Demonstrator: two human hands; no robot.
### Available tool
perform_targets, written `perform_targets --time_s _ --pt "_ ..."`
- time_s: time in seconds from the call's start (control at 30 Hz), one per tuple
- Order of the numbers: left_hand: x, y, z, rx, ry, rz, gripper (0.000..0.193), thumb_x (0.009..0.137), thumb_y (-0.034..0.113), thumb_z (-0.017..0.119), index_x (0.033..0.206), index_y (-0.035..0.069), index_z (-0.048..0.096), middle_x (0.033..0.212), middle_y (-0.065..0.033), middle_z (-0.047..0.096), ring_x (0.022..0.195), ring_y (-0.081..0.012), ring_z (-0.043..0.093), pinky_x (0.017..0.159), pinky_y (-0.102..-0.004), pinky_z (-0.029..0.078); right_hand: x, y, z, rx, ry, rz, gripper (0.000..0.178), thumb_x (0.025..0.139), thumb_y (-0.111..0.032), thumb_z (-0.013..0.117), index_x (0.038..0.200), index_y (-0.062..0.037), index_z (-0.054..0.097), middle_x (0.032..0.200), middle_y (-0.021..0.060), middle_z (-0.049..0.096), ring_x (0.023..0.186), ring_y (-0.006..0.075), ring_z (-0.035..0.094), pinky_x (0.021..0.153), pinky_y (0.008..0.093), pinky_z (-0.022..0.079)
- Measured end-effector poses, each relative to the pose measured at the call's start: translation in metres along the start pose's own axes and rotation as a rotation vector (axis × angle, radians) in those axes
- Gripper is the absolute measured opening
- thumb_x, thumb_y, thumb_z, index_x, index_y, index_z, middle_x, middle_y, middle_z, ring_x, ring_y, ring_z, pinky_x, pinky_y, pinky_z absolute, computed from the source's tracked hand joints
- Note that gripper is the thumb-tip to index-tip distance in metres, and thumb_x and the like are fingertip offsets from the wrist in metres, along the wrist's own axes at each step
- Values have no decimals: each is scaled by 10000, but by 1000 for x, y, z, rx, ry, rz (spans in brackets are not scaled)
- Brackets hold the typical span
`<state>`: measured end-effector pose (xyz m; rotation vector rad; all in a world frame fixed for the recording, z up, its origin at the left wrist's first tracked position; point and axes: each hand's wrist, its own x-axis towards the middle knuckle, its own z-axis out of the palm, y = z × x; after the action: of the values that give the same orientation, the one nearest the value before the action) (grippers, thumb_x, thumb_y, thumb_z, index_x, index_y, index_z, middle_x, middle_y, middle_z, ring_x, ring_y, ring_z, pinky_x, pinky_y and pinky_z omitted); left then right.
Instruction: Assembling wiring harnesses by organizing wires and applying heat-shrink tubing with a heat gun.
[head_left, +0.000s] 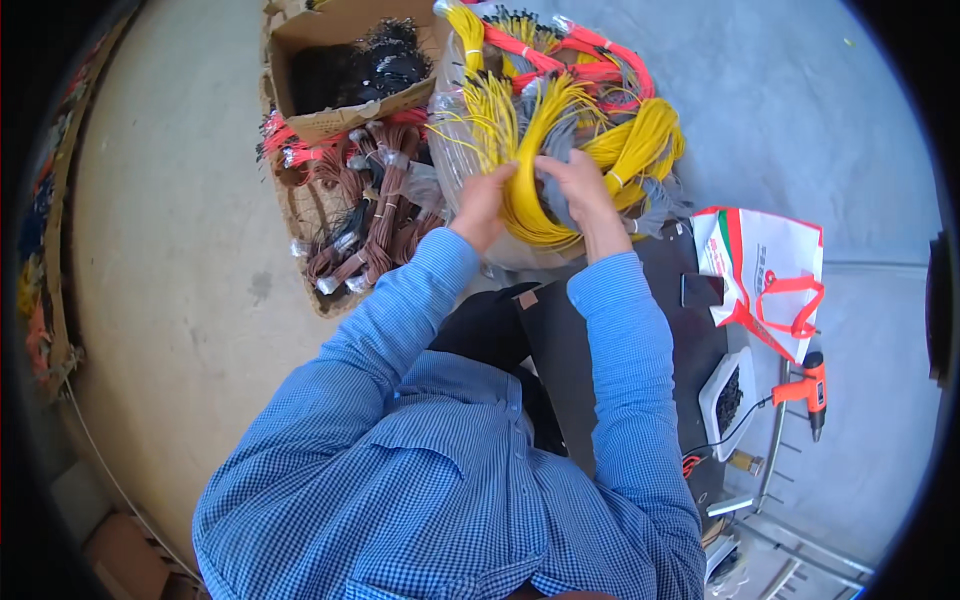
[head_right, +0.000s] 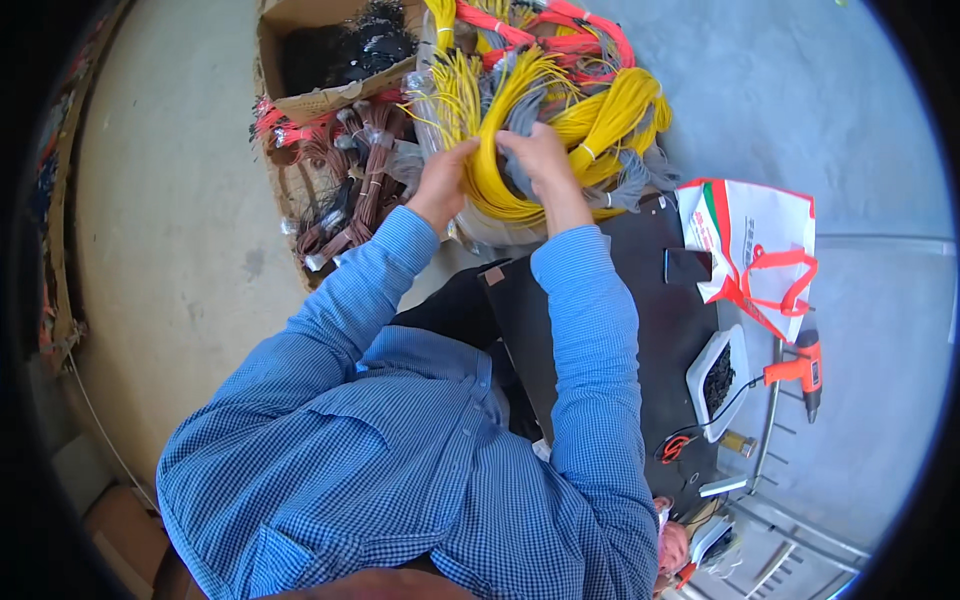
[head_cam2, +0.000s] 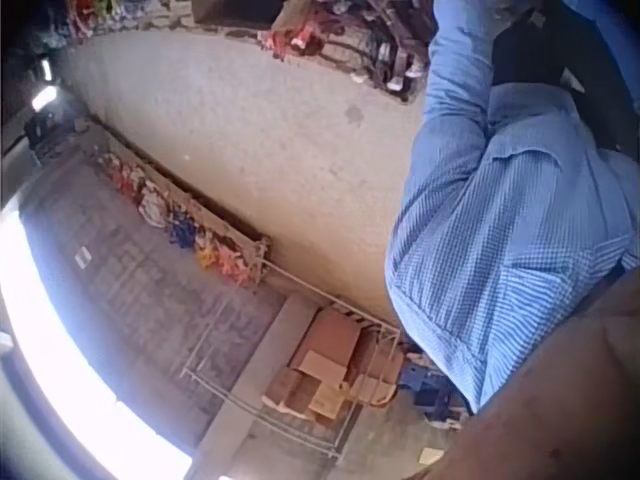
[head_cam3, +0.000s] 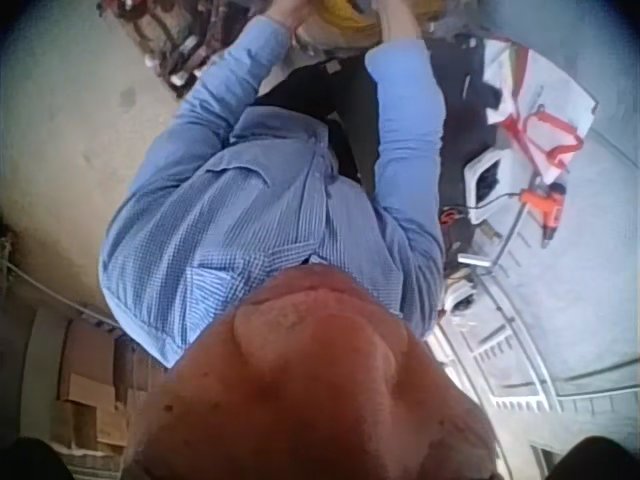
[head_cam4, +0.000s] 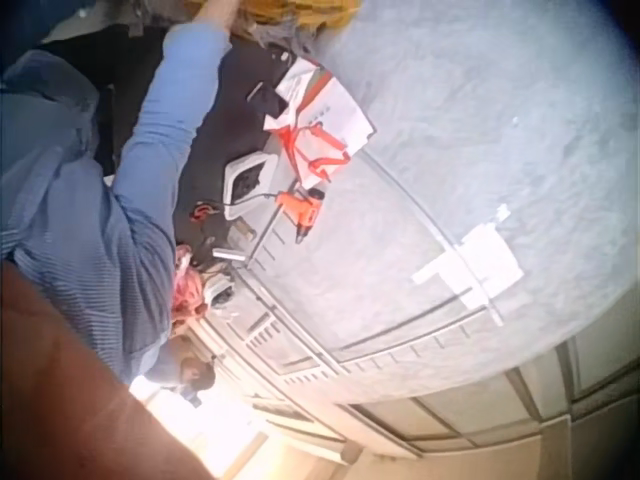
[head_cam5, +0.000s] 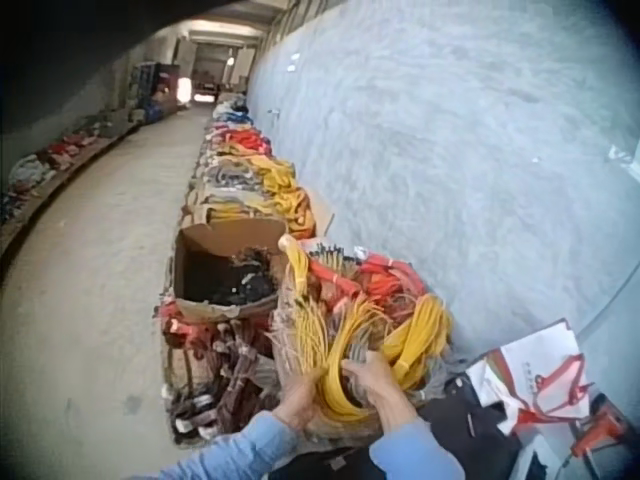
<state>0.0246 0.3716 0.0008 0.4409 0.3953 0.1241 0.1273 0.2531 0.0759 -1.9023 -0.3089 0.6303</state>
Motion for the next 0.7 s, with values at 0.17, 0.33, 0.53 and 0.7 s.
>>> perform_targets --time_s 0.17,0.33,0.53,0.7 --pt "-49 23 84 161 -100 504 304 983 65 640 1281 6 618 1157 -89 699 1020 -206 679 937 -336 531 -37 -57 -7 280 82 -503 410 962 -89 667 1357 8 612 1219 92 705 1074 171 679 915 329 545" --pt "-61 34 106 190 -96 702 377 961 31 649 1324 12 551 1189 -87 652 1064 -195 634 957 -319 505 -24 -73 -49 174 -89 -326 446 974 -88 679 1399 -14 565 1270 103 686 1062 196 692 911 345 579" --pt "-64 25 54 -231 48 449 437 929 -70 554 1357 13 528 1256 -117 663 1138 -251 660 991 -388 532 -8 -73 -1 -288 -282 -236 358 979 -97 620 1319 12 648 1187 65 710 1034 136 658 936 303 517" --pt "-77 29 48 -281 51 441 452 878 -82 513 1320 -4 566 1257 -116 676 1163 -258 662 1033 -402 516 -28 -76 31 -11 -312 -173 387 989 -82 592 1360 23 622 1235 50 692 1101 145 641 991 314 495"
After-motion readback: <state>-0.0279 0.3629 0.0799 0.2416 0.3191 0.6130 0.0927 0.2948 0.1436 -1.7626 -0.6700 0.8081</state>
